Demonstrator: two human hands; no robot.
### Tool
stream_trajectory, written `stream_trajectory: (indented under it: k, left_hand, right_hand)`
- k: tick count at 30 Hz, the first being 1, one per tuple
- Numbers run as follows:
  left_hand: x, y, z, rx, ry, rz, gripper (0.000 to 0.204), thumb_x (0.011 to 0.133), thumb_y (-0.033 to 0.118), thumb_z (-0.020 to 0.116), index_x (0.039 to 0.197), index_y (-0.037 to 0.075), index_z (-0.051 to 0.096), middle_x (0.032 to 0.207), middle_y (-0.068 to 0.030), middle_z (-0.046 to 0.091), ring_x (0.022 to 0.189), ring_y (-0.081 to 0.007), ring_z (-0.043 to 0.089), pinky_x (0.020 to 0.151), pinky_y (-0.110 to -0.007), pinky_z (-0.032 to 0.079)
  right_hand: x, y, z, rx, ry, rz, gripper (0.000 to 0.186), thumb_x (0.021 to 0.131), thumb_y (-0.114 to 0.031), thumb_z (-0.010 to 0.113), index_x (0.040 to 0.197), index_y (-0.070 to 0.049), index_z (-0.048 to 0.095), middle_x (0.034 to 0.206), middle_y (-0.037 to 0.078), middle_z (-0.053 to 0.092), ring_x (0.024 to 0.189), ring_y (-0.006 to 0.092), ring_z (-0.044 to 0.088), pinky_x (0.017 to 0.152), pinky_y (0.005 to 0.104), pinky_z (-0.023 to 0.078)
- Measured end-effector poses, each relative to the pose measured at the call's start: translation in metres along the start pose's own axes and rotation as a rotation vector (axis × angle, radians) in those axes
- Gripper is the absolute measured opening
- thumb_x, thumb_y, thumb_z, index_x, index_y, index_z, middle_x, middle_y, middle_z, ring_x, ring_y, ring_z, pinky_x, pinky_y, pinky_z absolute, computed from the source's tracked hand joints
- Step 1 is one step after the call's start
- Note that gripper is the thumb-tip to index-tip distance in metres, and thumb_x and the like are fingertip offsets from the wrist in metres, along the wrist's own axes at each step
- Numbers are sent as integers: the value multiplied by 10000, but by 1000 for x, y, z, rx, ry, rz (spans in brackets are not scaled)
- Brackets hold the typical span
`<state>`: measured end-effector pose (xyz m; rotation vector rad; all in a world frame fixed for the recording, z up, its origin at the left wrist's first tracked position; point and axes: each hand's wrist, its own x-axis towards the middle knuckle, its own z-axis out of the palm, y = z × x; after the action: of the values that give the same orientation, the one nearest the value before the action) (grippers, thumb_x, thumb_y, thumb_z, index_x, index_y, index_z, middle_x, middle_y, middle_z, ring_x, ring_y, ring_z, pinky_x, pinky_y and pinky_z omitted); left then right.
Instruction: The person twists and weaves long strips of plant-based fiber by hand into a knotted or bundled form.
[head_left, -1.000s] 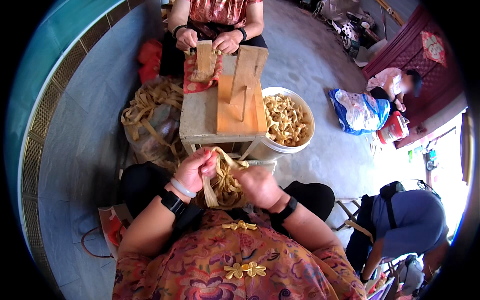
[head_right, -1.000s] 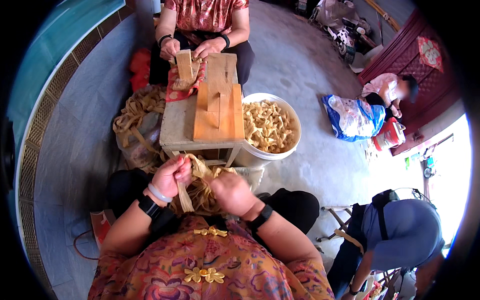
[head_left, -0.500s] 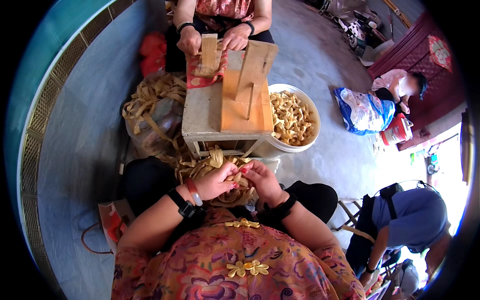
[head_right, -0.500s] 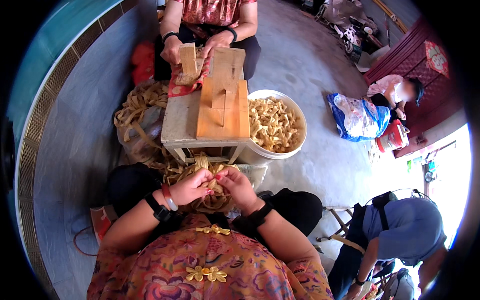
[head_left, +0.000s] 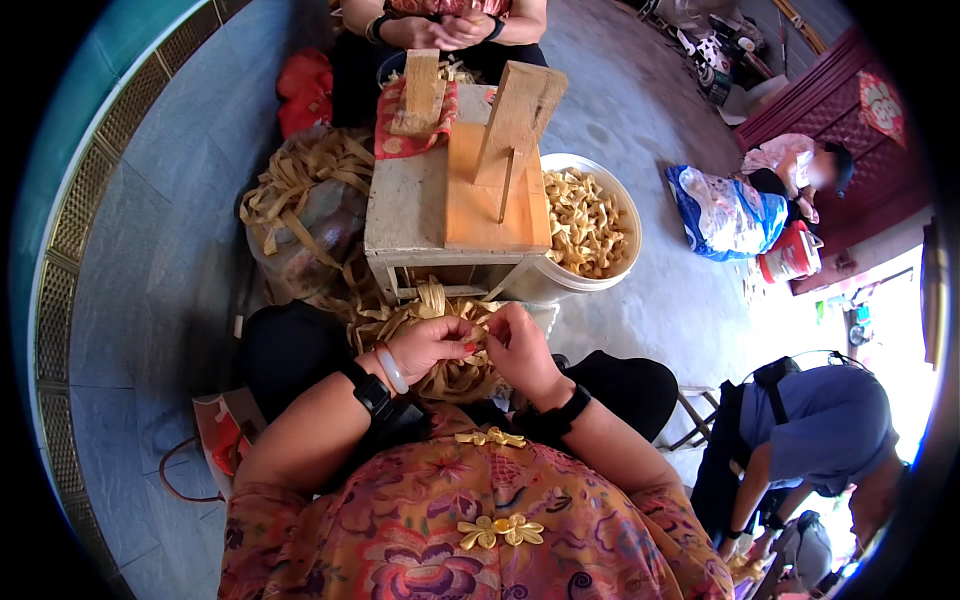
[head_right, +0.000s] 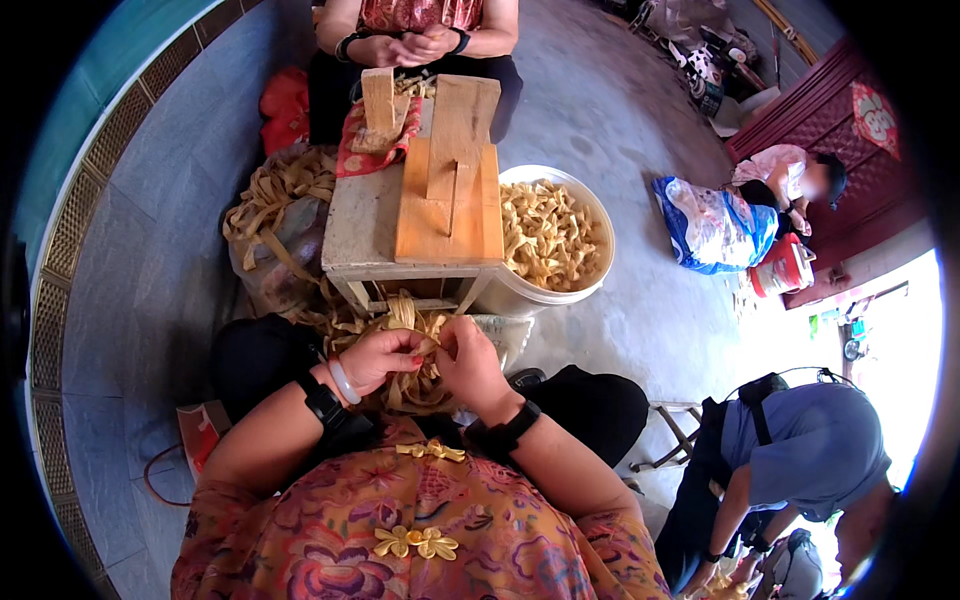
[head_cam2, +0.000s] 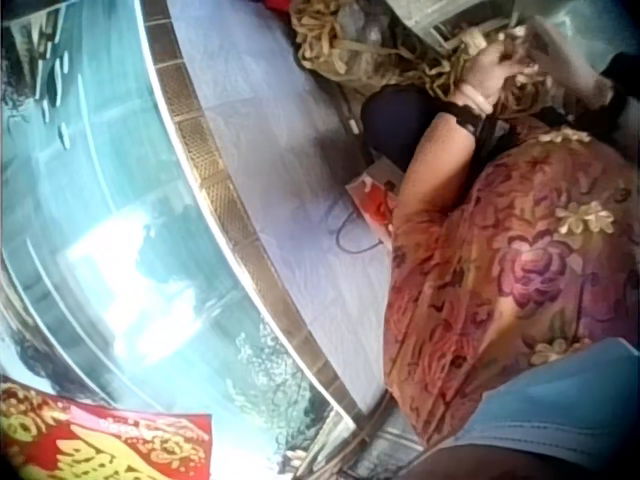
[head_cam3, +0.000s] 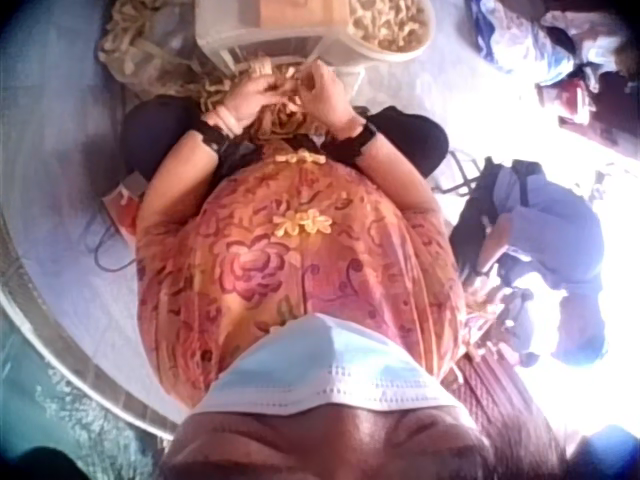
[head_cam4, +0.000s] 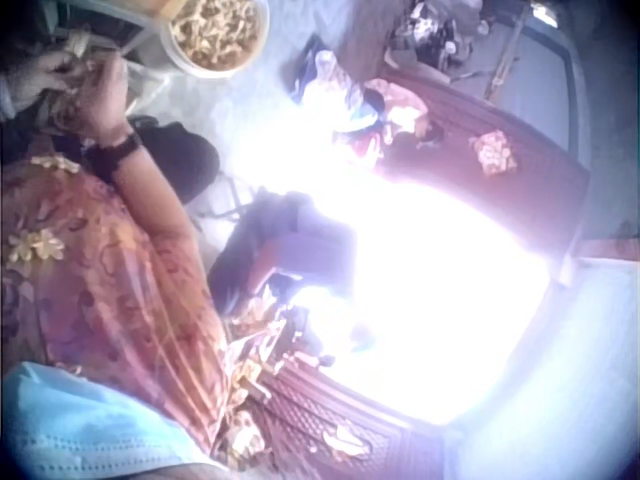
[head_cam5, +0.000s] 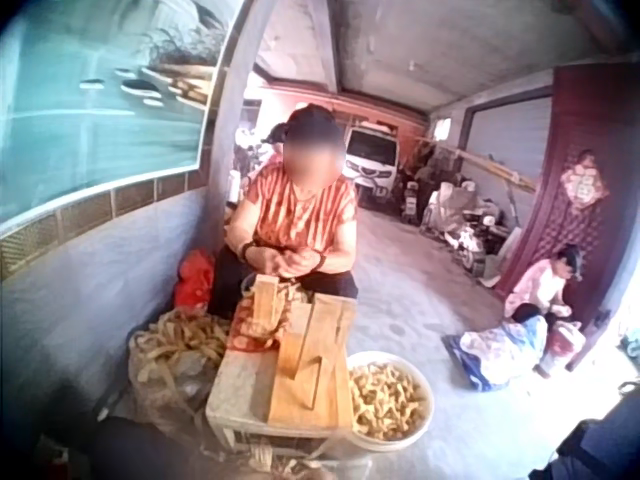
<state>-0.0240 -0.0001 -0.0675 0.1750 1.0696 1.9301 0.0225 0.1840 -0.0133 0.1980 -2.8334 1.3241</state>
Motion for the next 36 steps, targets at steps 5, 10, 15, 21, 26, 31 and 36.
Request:
stream_trajectory:
  k: [5,10,15,21,26,31,36]
  left_hand:
    - [1,-4,-3,157,56,256,160,893,52,605,1046,6,604,1016,-16,603,954,-97,558,851,-231,443]
    - [-6,9,16,616,240,331,178,922,111,590,1043,-15,624,974,-7,624,927,-109,575,845,-257,465]
    - [-4,23,8,711,336,517,256,989,242,482,990,32,630,862,14,616,730,-48,496,695,-205,436]
    - [-13,29,14,1037,337,455,172,963,152,489,1021,30,595,889,-119,656,839,-222,646,728,-297,491]
    - [-17,43,36,1134,226,523,192,909,61,498,1084,64,577,889,-146,657,813,-296,660,702,-341,511]
    - [-15,44,25,1128,320,618,167,933,55,474,1053,74,588,729,-74,616,638,-206,603,603,-302,484]
    - [-32,69,31,-32,-139,-7,232,941,67,504,1161,28,565,810,-15,561,690,-115,522,647,-250,457]
  right_hand:
    - [-9,9,12,597,-66,18,93,824,-47,611,878,-2,549,799,177,605,733,327,604,641,380,479]
    - [-5,7,10,112,-35,-41,173,903,-160,564,825,-6,557,679,118,579,624,250,582,597,353,460]
    - [-10,0,-11,483,-367,225,259,960,-234,495,838,-15,560,681,108,577,622,243,573,601,359,462]
    - [-8,-1,-19,361,-32,-104,145,928,-176,542,933,-31,543,839,134,622,677,284,606,636,318,492]
    - [-3,-32,-24,75,-220,-265,185,779,-80,639,933,-45,544,738,136,597,667,321,614,594,368,495]
    - [-6,-32,-42,-52,-134,-347,146,725,8,625,826,-48,536,691,117,585,634,288,609,562,350,484]
    - [-7,-18,-57,367,-150,-82,128,858,10,598,945,-29,514,791,55,633,684,128,617,605,243,482]
